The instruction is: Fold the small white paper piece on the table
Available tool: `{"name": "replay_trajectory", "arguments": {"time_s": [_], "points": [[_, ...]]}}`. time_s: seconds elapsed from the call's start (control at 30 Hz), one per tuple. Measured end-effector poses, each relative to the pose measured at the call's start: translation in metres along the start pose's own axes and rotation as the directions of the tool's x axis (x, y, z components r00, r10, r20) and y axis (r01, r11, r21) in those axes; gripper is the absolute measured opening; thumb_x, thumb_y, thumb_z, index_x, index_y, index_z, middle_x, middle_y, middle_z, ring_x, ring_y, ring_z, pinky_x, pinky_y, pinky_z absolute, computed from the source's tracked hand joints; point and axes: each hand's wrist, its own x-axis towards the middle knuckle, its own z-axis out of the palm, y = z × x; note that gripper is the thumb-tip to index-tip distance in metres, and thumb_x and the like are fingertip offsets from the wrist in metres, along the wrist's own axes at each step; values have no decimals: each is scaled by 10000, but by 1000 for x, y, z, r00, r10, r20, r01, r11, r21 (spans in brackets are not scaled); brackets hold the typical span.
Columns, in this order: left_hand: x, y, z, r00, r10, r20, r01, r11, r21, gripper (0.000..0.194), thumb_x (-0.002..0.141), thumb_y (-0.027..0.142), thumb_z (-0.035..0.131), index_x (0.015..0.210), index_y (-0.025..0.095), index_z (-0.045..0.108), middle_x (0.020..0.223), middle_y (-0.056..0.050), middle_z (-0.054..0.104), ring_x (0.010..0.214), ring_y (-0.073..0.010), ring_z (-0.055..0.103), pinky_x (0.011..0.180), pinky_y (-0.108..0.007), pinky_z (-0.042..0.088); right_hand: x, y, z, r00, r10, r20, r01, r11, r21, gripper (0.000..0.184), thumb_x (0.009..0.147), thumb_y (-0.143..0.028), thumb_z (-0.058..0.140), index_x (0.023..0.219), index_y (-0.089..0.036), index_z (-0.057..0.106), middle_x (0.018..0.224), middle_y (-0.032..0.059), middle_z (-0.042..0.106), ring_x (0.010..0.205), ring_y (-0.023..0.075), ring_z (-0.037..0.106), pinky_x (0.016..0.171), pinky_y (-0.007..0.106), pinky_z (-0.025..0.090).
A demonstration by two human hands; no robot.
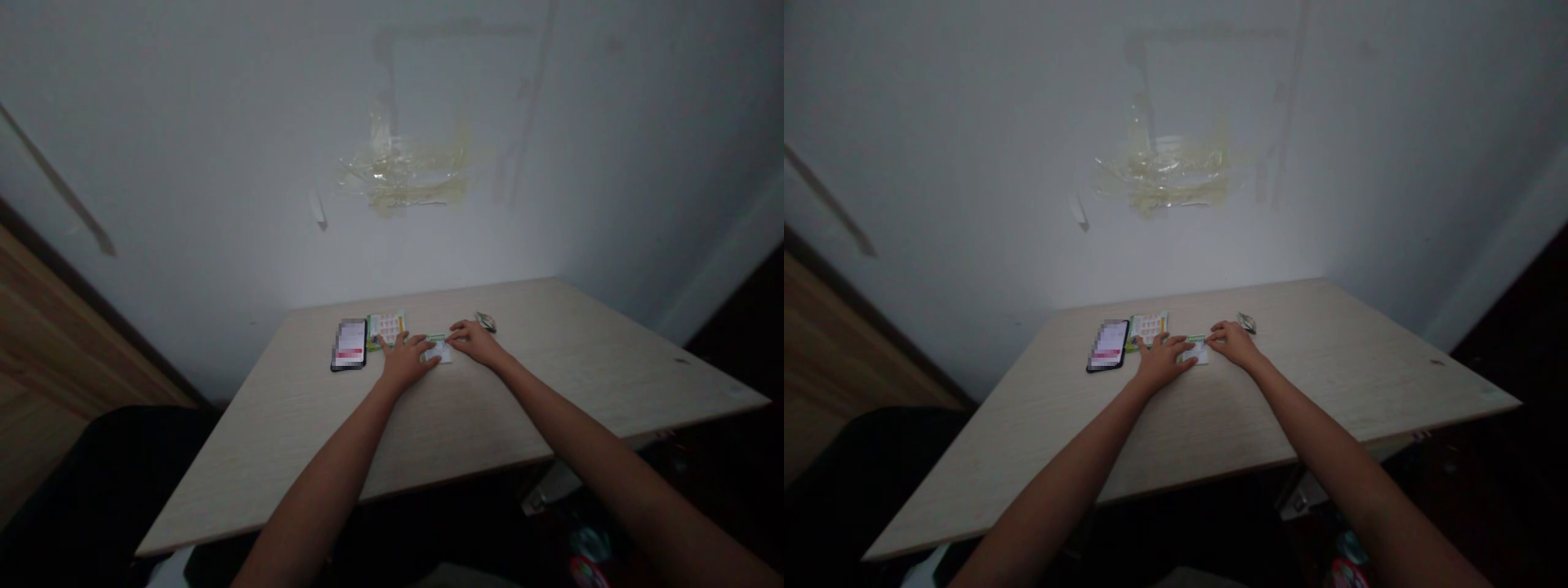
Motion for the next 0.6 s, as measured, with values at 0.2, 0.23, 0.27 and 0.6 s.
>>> {"name": "replay_trajectory", "arguments": {"time_s": [0.2,0.23,0.27,0.6], "points": [[0,-1,2,1000,2,-3,-2,1000,-5,440,904,662,475,1279,476,613,1461,40,549,1411,-379,329,1047,-839,-48,3,-4,5,999,30,-34,-34,993,-113,224,911,-332,610,1017,-254,790,1184,80,692,1100,246,607,1022,400,450],[0,-1,2,1000,2,-6,-2,1000,-7,437,904,659,478,1276,473,615,1459,39,551,1410,-379,330,1044,-841,-51,2,-5,6,999,36,-40,-40,991,-125,233,917,-335,601,1033,-251,786,1175,78,693,1094,244,603,1017,398,451],[0,-1,2,1000,3,-9,-3,1000,-8,434,904,656,483,1272,471,618,1456,40,554,1409,-378,332,1040,-844,-56,2,-6,6,998,42,-47,-49,990,-134,240,921,-339,596,1043,-250,783,1165,76,693,1088,242,600,1010,395,453],[0,0,-1,1000,-7,8,7,1000,-1,431,905,653,479,1273,472,614,1464,37,548,1412,-376,325,1053,-833,-45,1,-16,5,995,91,-30,-95,975,-203,282,946,-362,561,1135,-280,753,1204,76,658,1123,285,566,998,436,448]]}}
